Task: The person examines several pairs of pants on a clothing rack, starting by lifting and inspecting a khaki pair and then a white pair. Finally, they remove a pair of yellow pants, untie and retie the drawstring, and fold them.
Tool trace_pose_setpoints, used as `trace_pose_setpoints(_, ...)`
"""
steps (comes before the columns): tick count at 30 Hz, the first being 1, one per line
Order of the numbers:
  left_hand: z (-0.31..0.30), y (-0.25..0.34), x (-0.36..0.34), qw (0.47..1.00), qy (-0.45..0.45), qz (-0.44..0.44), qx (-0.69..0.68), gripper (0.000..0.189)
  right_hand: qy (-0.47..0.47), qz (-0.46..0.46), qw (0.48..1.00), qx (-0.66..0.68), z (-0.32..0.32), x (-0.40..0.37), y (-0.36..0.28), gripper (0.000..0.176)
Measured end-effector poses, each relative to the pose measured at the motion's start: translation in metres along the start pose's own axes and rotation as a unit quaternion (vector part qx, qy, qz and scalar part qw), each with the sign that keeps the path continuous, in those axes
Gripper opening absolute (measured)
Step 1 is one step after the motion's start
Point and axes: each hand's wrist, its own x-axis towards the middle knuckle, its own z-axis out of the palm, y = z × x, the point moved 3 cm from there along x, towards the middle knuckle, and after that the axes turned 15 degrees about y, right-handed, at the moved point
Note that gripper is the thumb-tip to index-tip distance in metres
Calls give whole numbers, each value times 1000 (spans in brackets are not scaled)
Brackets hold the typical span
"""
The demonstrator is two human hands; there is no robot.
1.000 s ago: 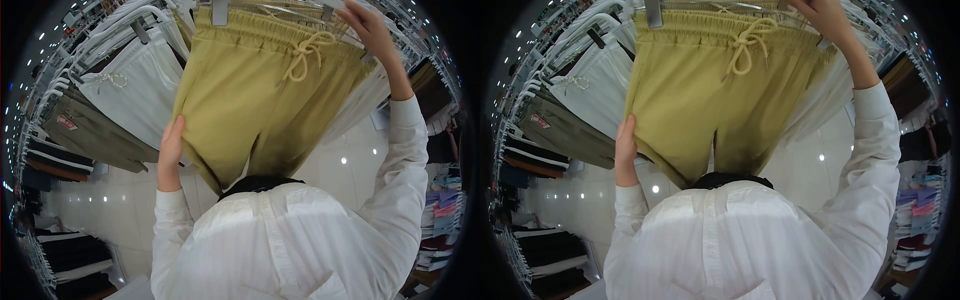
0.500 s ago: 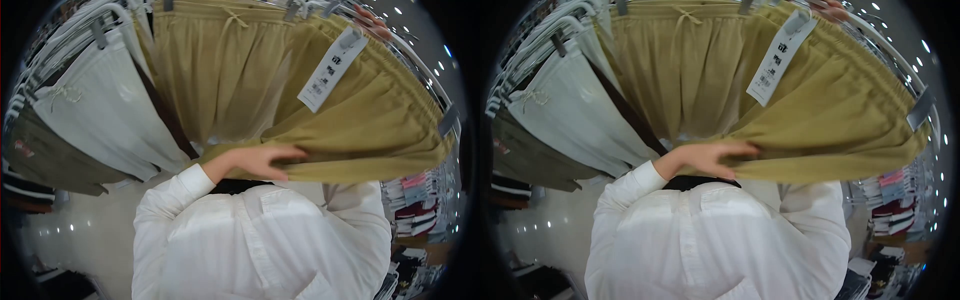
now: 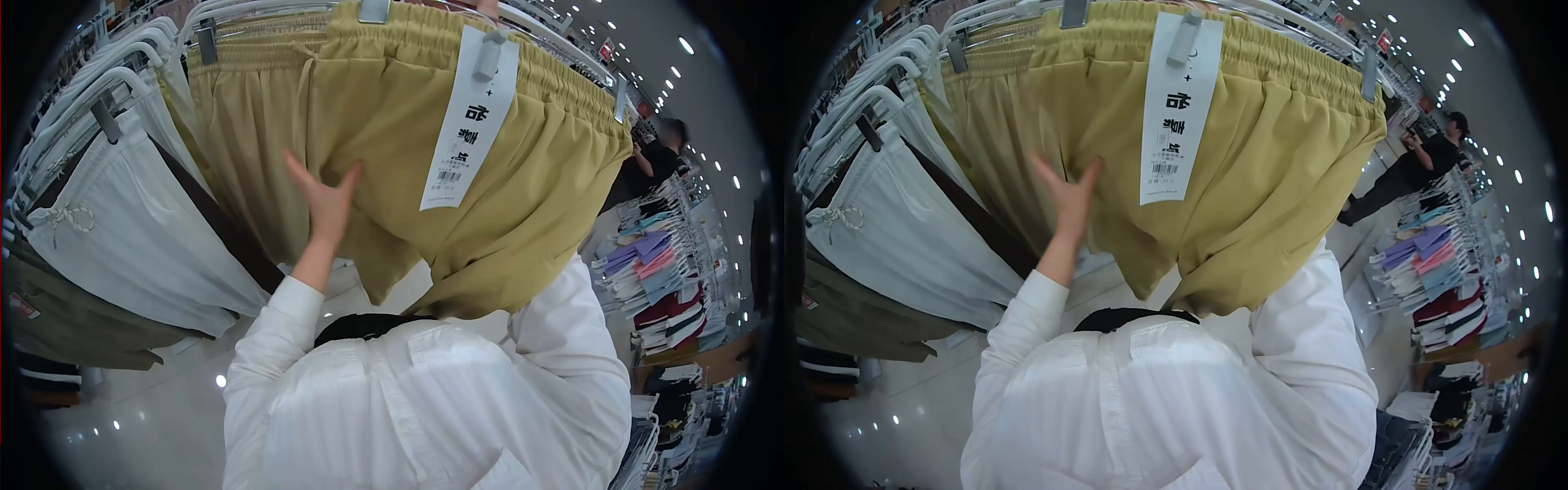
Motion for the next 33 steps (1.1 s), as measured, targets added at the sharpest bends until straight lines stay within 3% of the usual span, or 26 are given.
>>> trace_pose_setpoints(1, -7, 2, 11, 1000, -1, 0, 6, 99, -3, 6, 1000, 1, 0, 0, 3, 25)
trace_pose_setpoints(3, -12, 9, 27, 971, -140, -95, -168, 83, -11, 15, 1000, 14, 4, 1, 10, 25)
trace_pose_setpoints(4, -13, 8, 21, 935, -232, -182, -195, 51, -15, 18, 1000, 17, 6, 2, 8, 25)
trace_pose_setpoints(5, -22, 12, 15, 937, -228, -185, -191, 51, -19, 23, 999, 23, 9, 2, 9, 25)
trace_pose_setpoints(7, -37, 16, -1, 915, -318, -205, -143, 44, -27, 34, 998, 37, 17, 5, 16, 25)
trace_pose_setpoints(9, -56, -8, 4, 919, -285, -217, -163, 42, -35, 43, 997, 52, 26, 8, 21, 25)
trace_pose_setpoints(11, -82, -19, 12, 853, -261, -326, -313, 44, -47, 51, 995, 69, 36, 12, 28, 25)
trace_pose_setpoints(16, -126, -23, 19, 818, -285, -284, -411, 48, -71, 73, 989, 109, 66, 15, 41, 25)
trace_pose_setpoints(18, -136, -22, 19, 856, -237, -297, -351, 53, -77, 81, 986, 123, 77, 18, 46, 25)
trace_pose_setpoints(22, -147, -12, 16, 850, -188, -339, -358, 56, -95, 92, 981, 145, 97, 19, 54, 25)
trace_pose_setpoints(24, -153, -8, 12, 908, -277, -227, -218, 48, -101, 98, 978, 156, 106, 19, 56, 25)
trace_pose_setpoints(25, -156, -10, 13, 910, -272, -229, -214, 48, -105, 102, 976, 162, 111, 20, 57, 25)
trace_pose_setpoints(27, -157, -26, 7, 908, -400, -127, -8, 38, -112, 113, 972, 171, 119, 19, 60, 25)
trace_pose_setpoints(30, -188, -109, -2, 923, -328, -167, 109, 31, -123, 122, 967, 184, 132, 23, 63, 25)
trace_pose_setpoints(33, -210, -138, -9, 910, -280, -236, 192, 30, -129, 129, 963, 196, 147, 28, 67, 25)
